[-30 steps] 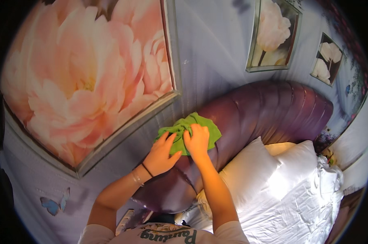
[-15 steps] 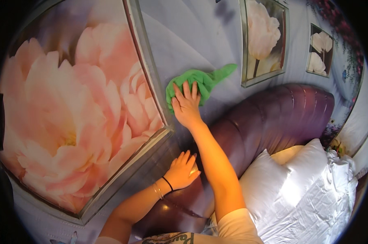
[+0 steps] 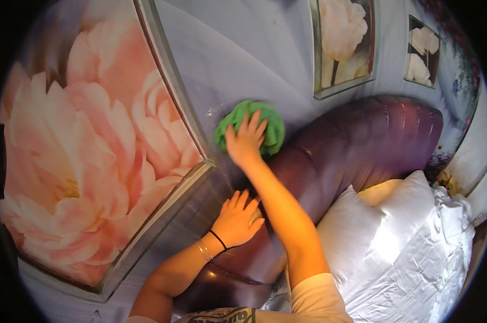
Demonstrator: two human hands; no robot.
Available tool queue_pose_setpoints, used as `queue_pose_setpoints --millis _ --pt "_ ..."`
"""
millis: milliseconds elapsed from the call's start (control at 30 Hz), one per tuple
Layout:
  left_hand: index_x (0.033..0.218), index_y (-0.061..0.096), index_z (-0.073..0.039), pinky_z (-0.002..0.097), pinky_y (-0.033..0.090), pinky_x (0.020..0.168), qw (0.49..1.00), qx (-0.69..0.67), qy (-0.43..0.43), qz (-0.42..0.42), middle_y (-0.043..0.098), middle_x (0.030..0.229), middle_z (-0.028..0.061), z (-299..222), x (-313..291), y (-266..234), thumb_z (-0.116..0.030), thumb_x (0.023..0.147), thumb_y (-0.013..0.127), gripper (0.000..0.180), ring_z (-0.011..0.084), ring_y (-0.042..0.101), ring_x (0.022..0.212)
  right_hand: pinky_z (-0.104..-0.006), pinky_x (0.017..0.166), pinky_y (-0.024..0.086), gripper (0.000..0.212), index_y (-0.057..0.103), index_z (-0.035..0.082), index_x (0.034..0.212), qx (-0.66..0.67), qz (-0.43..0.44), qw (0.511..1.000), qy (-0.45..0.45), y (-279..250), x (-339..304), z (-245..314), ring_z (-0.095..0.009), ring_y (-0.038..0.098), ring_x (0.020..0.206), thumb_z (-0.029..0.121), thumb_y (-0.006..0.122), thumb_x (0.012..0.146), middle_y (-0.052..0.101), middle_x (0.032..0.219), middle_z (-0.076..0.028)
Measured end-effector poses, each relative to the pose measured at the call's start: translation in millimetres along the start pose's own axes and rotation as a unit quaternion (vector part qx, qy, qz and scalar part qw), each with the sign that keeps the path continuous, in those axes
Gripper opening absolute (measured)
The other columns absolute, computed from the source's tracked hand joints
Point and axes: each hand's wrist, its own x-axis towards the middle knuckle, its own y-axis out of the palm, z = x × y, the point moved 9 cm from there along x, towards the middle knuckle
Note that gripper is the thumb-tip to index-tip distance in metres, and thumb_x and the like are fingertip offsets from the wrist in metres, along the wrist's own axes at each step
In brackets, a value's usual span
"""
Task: The person wipes a wall with a green cloth, cleaning around a framed floral picture and a decorative butterfly. They also wipe a wall-mounted wooden rack and a floral arrangement.
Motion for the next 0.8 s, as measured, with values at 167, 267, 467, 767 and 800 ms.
queue_pose_setpoints --millis 167,267,467,767,800 --pt "0.135 0.044 -0.004 0.0558 0.033 0.102 1.000 0.007 0.002 -0.015 0.039 0.139 0.0288 0.8 -3.9 -0.6 -0.036 0.089 0.055 0.057 0.0474 0.038 0.127 -0.0661 0.107 0.015 0.075 0.026 -0.003 0.145 0.079 -0.030 0.988 0.132 -18.0 35.1 -25.7 -0.048 -0.003 0.142 0.049 0.040 0.094 -0.003 0.158 -0.018" --pt "0.133 0.045 -0.001 0.0550 0.033 0.102 0.999 0.010 0.024 -0.019 0.040 0.137 0.0292 -4.3 -1.7 -0.3 -0.034 0.089 0.054 0.055 0.0479 0.038 0.126 -0.0628 0.109 0.014 0.075 0.025 -0.003 0.145 0.088 -0.022 0.979 0.183 7.6 7.3 -49.3 -0.047 -0.005 0.142 0.050 0.037 0.094 -0.003 0.158 -0.018" --pt "0.118 0.058 0.003 0.0542 0.035 0.099 0.999 0.051 0.017 0.012 0.054 0.118 0.0298 4.2 -6.5 13.4 -0.036 0.090 0.052 0.049 0.0463 0.045 0.116 -0.0507 0.115 0.002 0.079 0.012 0.007 0.152 0.245 0.131 0.884 0.375 56.7 -86.7 -35.8 -0.046 -0.006 0.142 0.059 0.029 0.094 -0.009 0.158 -0.019" --pt "0.134 0.043 -0.001 0.0532 0.032 0.104 1.000 0.020 0.017 -0.014 0.040 0.137 0.0306 3.0 -1.3 7.6 -0.036 0.091 0.051 0.056 0.0499 0.038 0.126 -0.0535 0.115 0.004 0.084 0.003 0.012 0.153 0.185 0.010 0.915 0.357 25.8 -23.3 -58.3 -0.053 -0.002 0.140 0.062 0.032 0.092 -0.009 0.158 -0.016" --pt "0.135 0.043 -0.002 0.0534 0.032 0.104 0.999 0.012 0.023 -0.020 0.040 0.137 0.0305 -1.1 0.9 5.0 -0.036 0.091 0.051 0.056 0.0500 0.038 0.126 -0.0539 0.115 0.004 0.083 0.004 0.012 0.153 0.181 -0.017 0.917 0.356 18.2 -10.7 -75.6 -0.052 -0.002 0.141 0.062 0.031 0.092 -0.009 0.158 -0.016"
